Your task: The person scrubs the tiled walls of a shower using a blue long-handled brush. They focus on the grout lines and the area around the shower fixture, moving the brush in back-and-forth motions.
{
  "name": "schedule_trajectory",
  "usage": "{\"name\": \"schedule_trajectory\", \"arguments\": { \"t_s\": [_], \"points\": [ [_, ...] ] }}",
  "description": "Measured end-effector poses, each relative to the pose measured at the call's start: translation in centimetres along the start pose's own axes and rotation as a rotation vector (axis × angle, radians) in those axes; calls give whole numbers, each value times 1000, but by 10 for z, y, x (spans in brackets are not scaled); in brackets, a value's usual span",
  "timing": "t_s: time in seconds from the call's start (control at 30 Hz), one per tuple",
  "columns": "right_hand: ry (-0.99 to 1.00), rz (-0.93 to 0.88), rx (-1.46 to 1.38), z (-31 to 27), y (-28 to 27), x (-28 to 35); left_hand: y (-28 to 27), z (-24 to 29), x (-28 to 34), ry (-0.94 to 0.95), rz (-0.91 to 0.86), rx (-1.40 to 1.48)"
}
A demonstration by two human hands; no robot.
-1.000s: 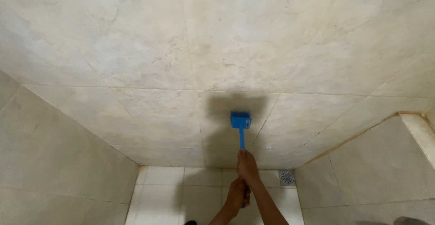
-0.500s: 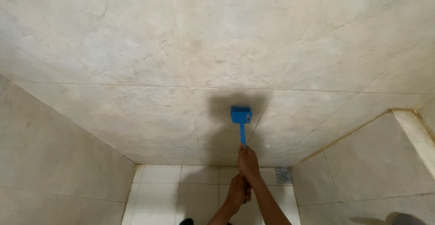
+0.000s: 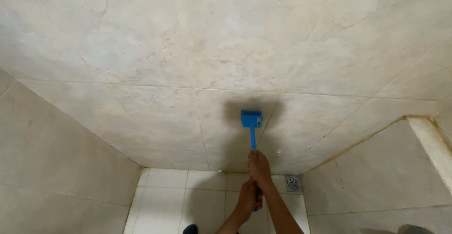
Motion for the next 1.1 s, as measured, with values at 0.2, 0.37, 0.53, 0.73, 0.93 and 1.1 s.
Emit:
{"name": "schedule_trajectory", "arguments": {
  "t_s": [0.2,0.37,0.53,0.73,0.93,1.1],
  "points": [
    [61,1,-49,6,-7,2,-3,-16,-7,-30,10,-13],
    [57,54,-85,-14,-13,11,8,2,0,-44,-15,-45],
    [49,82,-97,-20,-11,12,9,12,4,-9,-56,-87],
    [145,86,-104,-15,-7,15,5,6,6,-21,-66,-146],
    [146,126,-97,-37,3,27,-6,4,4,20,-78,-151],
    [163,168,-81,-32,5,27,-9,2,3,5,-86,-144]
  ]
}}
Point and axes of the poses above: each hand's wrist, its own x-axis away from the middle knuckle, its own y-axis out of the palm, z = x × y, the point moved 1 cm from there along -x, towards the middle knuckle
